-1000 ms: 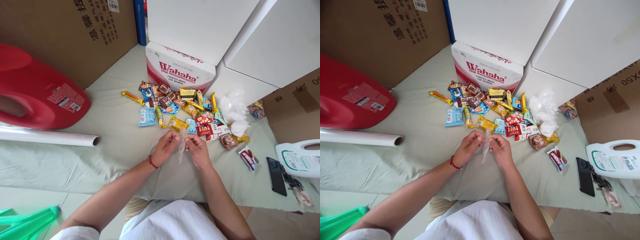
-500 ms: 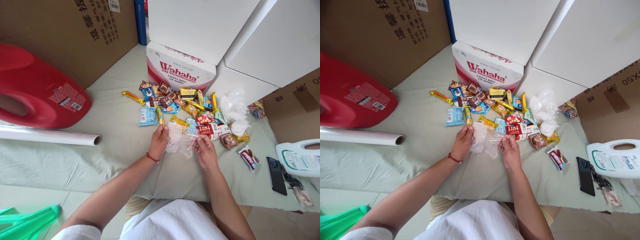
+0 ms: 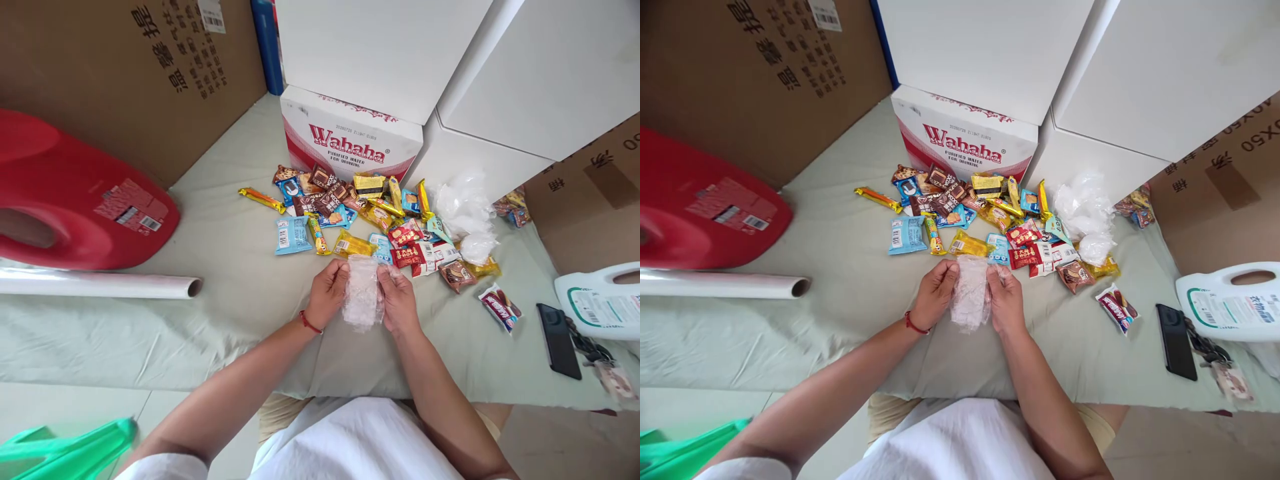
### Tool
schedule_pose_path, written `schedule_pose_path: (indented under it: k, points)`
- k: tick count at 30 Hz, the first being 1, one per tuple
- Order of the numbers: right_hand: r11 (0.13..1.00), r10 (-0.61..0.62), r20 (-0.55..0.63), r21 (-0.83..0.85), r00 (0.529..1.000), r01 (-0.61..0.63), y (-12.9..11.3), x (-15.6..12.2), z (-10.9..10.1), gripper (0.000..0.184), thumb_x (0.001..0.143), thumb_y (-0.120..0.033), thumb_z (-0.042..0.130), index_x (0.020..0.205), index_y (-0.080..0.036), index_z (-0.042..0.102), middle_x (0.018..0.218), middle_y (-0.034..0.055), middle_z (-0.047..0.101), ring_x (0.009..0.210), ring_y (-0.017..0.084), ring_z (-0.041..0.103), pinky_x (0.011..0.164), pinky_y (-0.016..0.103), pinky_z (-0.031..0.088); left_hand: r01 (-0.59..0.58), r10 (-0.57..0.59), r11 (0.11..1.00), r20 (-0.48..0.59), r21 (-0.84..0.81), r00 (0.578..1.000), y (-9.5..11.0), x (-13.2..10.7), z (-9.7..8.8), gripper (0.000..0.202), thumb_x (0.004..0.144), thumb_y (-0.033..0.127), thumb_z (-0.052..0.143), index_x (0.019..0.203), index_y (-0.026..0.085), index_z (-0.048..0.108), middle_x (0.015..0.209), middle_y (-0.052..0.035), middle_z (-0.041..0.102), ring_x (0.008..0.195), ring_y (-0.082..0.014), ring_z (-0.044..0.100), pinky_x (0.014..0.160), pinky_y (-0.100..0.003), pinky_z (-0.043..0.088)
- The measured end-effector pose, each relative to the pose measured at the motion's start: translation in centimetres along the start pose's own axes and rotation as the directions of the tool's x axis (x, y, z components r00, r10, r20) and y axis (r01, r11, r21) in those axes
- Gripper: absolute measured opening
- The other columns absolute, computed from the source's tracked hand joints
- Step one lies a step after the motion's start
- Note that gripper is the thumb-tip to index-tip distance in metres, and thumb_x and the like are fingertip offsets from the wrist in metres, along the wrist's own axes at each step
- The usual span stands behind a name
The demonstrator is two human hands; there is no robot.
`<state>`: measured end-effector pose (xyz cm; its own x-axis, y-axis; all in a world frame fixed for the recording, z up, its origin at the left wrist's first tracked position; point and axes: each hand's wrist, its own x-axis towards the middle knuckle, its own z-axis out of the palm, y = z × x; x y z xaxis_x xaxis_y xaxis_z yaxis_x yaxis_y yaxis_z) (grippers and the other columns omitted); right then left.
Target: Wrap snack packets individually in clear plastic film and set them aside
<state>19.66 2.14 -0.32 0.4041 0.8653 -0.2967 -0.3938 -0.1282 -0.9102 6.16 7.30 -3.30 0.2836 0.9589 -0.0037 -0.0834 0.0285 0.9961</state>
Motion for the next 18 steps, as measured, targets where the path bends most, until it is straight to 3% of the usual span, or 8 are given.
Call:
schedule_pose_path:
  k: [3, 8, 11, 14, 18]
  points:
    - [0.998, -0.053, -0.036, 0.020, 0.998, 0.053, -0.4, 0.0, 0.4, 0.043, 0.074, -0.057, 0.083, 0.086, -0.023, 0.060, 0.067, -0.0061, 0.058, 0.053, 0.011, 0.044, 0.048, 0.025, 0.032, -0.006, 0.007, 1.000, -0.029, 0.029, 1.000, -0.1, 0.3, -0.2, 0.046, 0.094, 0.064, 0.057, 0.081, 0.020, 0.061, 0.063, 0.0037, 0.048, 0.059, -0.0126, 0.042, 0.057, -0.027, 0.034]
    - [0.997, -0.078, -0.089, -0.024, 0.993, 0.076, -0.4, 0.2, -0.5, 0.043, 0.076, -0.058, 0.081, 0.085, -0.023, 0.059, 0.063, -0.0073, 0.051, 0.053, 0.010, 0.040, 0.048, 0.024, 0.030, 0.024, -0.029, 0.996, -0.070, -0.081, 0.997, 0.2, 0.5, -0.5, 0.042, 0.094, 0.061, 0.058, 0.083, 0.021, 0.058, 0.070, 0.0025, 0.053, 0.059, -0.0123, 0.047, 0.057, -0.027, 0.038]
    - [0.983, -0.165, -0.089, -0.095, 0.982, 0.157, 0.1, 0.3, -1.0, 0.039, 0.081, -0.056, 0.078, 0.085, -0.022, 0.059, 0.065, -0.0064, 0.051, 0.056, 0.011, 0.041, 0.049, 0.025, 0.028, -0.022, 0.011, 0.996, -0.133, -0.084, 0.991, 0.3, 0.5, -0.5, 0.036, 0.094, 0.056, 0.061, 0.098, 0.021, 0.064, 0.081, -0.0004, 0.060, 0.068, -0.0138, 0.053, 0.062, -0.027, 0.044]
    - [0.970, -0.195, -0.046, -0.154, 0.980, 0.186, 0.4, 0.2, -1.0, 0.037, 0.085, -0.055, 0.074, 0.083, -0.022, 0.059, 0.063, -0.0067, 0.048, 0.055, 0.011, 0.039, 0.050, 0.026, 0.029, -0.076, 0.078, 0.997, -0.145, 0.018, 0.986, 0.1, 0.5, -0.5, 0.034, 0.088, 0.047, 0.069, 0.110, 0.021, 0.069, 0.100, -0.0052, 0.066, 0.084, -0.0166, 0.061, 0.071, -0.028, 0.049]
    - [0.965, -0.172, -0.008, -0.201, 0.985, 0.167, 0.5, -0.3, -0.7, 0.038, 0.086, -0.057, 0.072, 0.078, -0.023, 0.057, 0.059, -0.0077, 0.045, 0.052, 0.011, 0.035, 0.049, 0.026, 0.029, -0.089, 0.106, 0.989, -0.138, 0.120, 0.985, -0.3, 0.5, -0.6, 0.018, 0.087, 0.038, 0.070, 0.088, 0.020, 0.071, 0.085, -0.0025, 0.066, 0.074, -0.0147, 0.059, 0.067, -0.027, 0.046]
